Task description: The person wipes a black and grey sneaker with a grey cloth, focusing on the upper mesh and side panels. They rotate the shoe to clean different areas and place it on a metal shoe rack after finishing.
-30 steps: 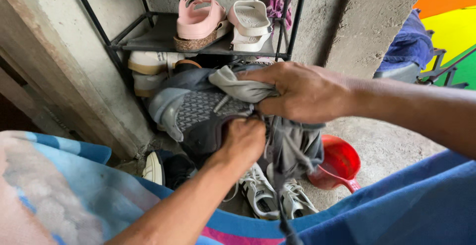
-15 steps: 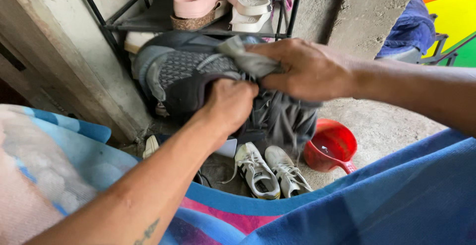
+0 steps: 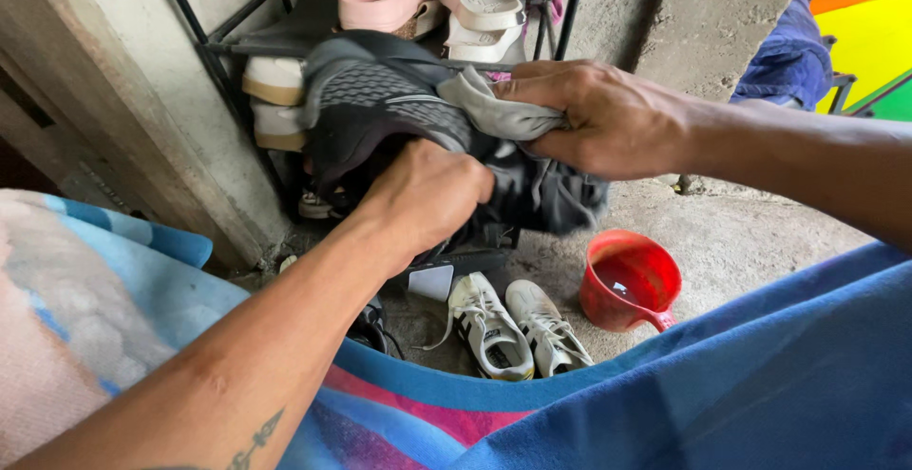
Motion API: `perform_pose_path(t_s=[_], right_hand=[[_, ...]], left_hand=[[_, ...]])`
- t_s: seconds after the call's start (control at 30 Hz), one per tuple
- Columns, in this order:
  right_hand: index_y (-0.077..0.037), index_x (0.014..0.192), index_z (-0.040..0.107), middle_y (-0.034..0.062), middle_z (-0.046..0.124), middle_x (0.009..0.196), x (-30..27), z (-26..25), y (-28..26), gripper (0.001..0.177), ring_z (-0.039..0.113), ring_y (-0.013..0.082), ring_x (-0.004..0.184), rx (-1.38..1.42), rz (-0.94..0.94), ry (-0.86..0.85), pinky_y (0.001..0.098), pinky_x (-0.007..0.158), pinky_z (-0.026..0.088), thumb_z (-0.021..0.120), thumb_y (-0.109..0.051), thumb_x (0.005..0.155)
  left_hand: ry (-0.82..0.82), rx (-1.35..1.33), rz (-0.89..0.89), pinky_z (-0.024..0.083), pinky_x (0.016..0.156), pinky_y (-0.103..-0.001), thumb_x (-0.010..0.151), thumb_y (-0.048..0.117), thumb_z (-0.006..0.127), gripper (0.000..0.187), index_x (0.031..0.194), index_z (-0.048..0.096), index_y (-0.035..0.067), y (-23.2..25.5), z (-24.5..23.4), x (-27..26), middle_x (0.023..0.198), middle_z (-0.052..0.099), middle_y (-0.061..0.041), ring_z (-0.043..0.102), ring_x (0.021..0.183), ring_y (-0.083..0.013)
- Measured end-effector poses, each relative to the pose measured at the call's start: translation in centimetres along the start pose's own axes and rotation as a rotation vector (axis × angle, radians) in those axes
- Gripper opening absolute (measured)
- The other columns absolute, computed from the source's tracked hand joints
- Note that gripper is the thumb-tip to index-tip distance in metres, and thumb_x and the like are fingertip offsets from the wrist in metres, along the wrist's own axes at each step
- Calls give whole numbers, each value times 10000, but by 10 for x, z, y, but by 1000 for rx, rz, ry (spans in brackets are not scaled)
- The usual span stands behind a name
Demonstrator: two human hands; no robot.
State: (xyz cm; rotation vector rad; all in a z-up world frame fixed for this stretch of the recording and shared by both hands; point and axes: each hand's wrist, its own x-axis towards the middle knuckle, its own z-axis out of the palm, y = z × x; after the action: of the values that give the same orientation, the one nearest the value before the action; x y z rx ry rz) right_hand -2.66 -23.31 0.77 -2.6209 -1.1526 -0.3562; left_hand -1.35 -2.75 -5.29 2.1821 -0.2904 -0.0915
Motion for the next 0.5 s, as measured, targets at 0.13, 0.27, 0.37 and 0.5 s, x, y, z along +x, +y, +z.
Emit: perform_pose_path(t_s=[0.13, 0.27, 0.37, 0.5], right_hand=[[46, 1201, 630, 166, 637, 1157, 4, -2, -8, 392, 673, 316, 1056, -14, -74, 43, 430, 929, 527, 637, 38, 809], [46, 1283, 628, 194, 663, 1148, 6, -9, -17, 458, 671, 336, 1095, -81, -138, 77, 455, 968, 509, 643, 27, 826], [40, 1288, 623, 199, 657, 1240, 6, -10, -19, 461, 667, 326, 1135, -46, -81, 67, 440, 1006, 506, 645, 13, 828], [-17, 1358, 602, 160, 658, 1255, 4, -9, -15, 513, 693, 296, 1097, 41, 115, -13, 412, 987, 526, 630, -16, 845]], left_hand=[[-72, 711, 863, 549, 700, -499, 780, 207, 628, 213, 735, 781, 66, -7, 6, 9, 811, 699, -252, 709, 728, -376], [-180, 867, 875, 575, 708, -480, 773, 183, 591, 227, 724, 749, 28, -10, 9, 9, 817, 710, -213, 719, 782, -356], [-174, 488, 499, 552, 645, -459, 765, 167, 611, 221, 697, 724, -11, -9, -5, 7, 712, 698, -208, 682, 653, -330], [-75, 23, 166, 512, 590, -411, 688, 133, 675, 171, 682, 721, -31, -2, -29, 4, 647, 695, -136, 631, 582, -234]])
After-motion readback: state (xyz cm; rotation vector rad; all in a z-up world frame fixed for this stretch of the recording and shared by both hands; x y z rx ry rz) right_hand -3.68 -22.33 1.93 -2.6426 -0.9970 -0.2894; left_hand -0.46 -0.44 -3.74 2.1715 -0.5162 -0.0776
